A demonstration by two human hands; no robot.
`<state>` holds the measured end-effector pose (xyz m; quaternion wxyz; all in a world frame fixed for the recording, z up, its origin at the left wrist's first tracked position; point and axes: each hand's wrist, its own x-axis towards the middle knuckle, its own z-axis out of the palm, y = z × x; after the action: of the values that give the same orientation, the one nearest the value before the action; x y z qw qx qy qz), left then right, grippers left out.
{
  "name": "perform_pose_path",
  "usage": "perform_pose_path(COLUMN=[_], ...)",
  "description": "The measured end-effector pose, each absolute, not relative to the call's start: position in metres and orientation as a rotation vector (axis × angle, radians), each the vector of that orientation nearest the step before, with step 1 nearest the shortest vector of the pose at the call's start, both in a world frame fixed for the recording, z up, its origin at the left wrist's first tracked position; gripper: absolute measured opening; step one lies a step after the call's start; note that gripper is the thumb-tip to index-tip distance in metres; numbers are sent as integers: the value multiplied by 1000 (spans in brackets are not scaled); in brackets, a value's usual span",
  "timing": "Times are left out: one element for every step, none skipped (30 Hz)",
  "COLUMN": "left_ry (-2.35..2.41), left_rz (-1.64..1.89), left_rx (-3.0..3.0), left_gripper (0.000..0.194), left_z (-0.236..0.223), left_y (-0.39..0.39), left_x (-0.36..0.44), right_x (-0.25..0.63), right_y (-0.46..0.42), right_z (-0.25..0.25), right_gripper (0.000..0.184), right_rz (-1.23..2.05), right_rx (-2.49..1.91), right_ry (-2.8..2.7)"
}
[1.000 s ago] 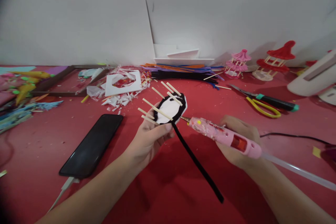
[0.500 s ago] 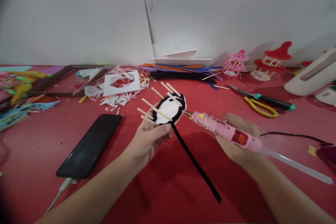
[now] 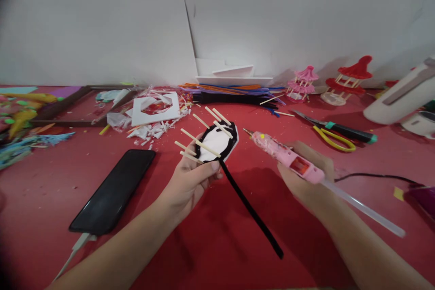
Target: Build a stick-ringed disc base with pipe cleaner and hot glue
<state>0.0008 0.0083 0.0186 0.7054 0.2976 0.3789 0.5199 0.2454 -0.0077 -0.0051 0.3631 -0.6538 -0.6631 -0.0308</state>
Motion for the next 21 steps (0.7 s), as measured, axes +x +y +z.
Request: perform_pose_path(left_ry=[844, 845, 849, 856, 867, 879, 891, 903, 914, 925, 931, 935, 934, 930, 924, 918, 915, 916, 919, 923, 927], left_rz=[1165, 1178, 1195, 1210, 1223, 1232, 1237, 1241, 1246, 1254, 1271, 1295, 1325, 1359, 1389, 1411, 1424, 1429, 1430, 1424, 1416], left_rx=[660, 662, 665, 669, 671, 669, 664, 658, 655, 657, 668, 685, 707, 733, 759, 784, 805, 821, 833, 841, 844], left_gripper=[80, 79, 79, 77, 76, 75, 74, 74, 74, 75, 76, 77, 78, 80, 81, 82, 83, 84, 85, 85, 84], left_z=[19, 18, 18, 18, 18, 18, 17, 17, 17, 16, 16, 15, 15, 14, 13, 12, 11, 10, 9, 9, 9], left_y=[8, 9, 9, 9, 9, 10, 10, 10, 9, 9, 10, 10, 10, 10, 11, 11, 12, 12, 13, 13, 13], left_x=[1, 1, 1, 1, 1, 1, 2, 2, 2, 3, 4, 5, 7, 8, 9, 10, 10, 10, 10, 10, 9], right_x=[246, 248, 252, 256, 262, 268, 273, 278, 281, 282, 280, 274, 266, 256, 244, 232, 221, 210, 203, 197, 194], right_y=[-6, -4, -1, 2, 5, 8, 10, 12, 14, 15, 15, 13, 10, 6, 1, -4, -10, -15, -19, -22, -23], right_z=[-3, -1, 0, -1, -3, -6, -11, -15, -20, -23, -24, -23, -21, -17, -12, -7, -2, 2, 5, 7, 8], right_gripper=[5, 8, 15, 24, 32, 38, 42, 45, 46, 46, 44, 42, 38, 34, 28, 23, 21, 21, 23, 24, 25], right_rz=[-63, -19, 41, 103, 150, 162, 143, 124, 98, 60, 2, -79, -151, -215, -215, -120, 4, 147, 274, 361, 406], right_rx=[-1711, -1745, -1782, -1820, -1856, -1890, -1920, -1945, -1962, -1981, -1995, -1987, -1954, -1876, -1742, -1605, -1500, -1437, -1389, -1370, -1363], right_ry=[-1720, -1763, -1831, -1911, -1987, -2038, -2061, -2085, -2091, -2089, -2074, -2045, -2014, -1980, -1966, -1958, -1973, -2004, -2049, -2080, -2089])
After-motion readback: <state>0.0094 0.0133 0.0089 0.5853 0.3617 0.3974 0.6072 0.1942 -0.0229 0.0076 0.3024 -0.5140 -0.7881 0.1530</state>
